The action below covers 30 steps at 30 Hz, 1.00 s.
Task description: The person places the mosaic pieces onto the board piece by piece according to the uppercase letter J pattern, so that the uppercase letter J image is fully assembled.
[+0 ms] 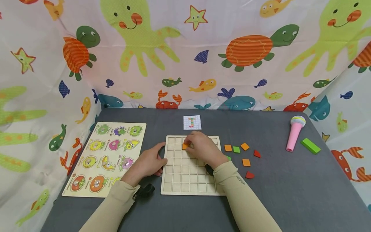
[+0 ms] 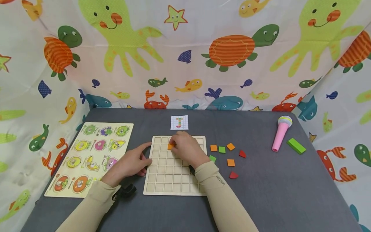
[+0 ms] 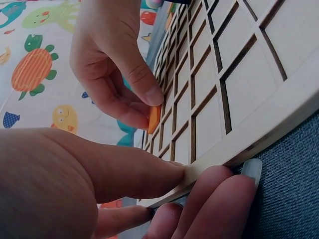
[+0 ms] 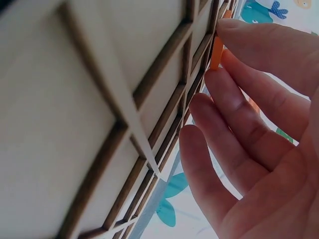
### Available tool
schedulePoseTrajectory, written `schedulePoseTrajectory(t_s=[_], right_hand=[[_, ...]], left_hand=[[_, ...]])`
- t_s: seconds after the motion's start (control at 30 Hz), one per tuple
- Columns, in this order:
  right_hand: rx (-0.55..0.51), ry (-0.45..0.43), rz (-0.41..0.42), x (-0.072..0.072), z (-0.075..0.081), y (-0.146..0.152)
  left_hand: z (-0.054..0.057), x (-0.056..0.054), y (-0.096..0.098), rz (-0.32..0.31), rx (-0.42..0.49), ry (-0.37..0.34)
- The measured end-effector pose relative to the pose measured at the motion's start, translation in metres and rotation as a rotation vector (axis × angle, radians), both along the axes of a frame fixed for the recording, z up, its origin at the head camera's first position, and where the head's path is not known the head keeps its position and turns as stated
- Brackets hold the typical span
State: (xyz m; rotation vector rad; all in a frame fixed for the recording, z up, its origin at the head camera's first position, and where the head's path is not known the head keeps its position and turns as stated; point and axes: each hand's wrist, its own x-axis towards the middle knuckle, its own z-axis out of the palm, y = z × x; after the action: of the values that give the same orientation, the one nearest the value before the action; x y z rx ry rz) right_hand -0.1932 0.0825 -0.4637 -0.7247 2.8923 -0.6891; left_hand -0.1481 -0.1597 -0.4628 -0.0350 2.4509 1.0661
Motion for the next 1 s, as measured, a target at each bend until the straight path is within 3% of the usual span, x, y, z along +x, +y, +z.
schedulePoseTrajectory(t_s=[0.67,0.83,1.0], right_hand=[[0.011,-0.003,0.001,0.001,0.006,0.011],[-0.021,-0.035,-0.034,0.003,0.011,0.033],[-0.042,-0.075,-0.142,0.013,0.016,0.078]], left_hand=[[0.002,-0.003,0.006,-0.009,0.026,-0.004],[0.0,-0.002,0.003,0.0,0.038,0.0],[0.0,0.0,-0.001,0.022,0.05,-0.009]])
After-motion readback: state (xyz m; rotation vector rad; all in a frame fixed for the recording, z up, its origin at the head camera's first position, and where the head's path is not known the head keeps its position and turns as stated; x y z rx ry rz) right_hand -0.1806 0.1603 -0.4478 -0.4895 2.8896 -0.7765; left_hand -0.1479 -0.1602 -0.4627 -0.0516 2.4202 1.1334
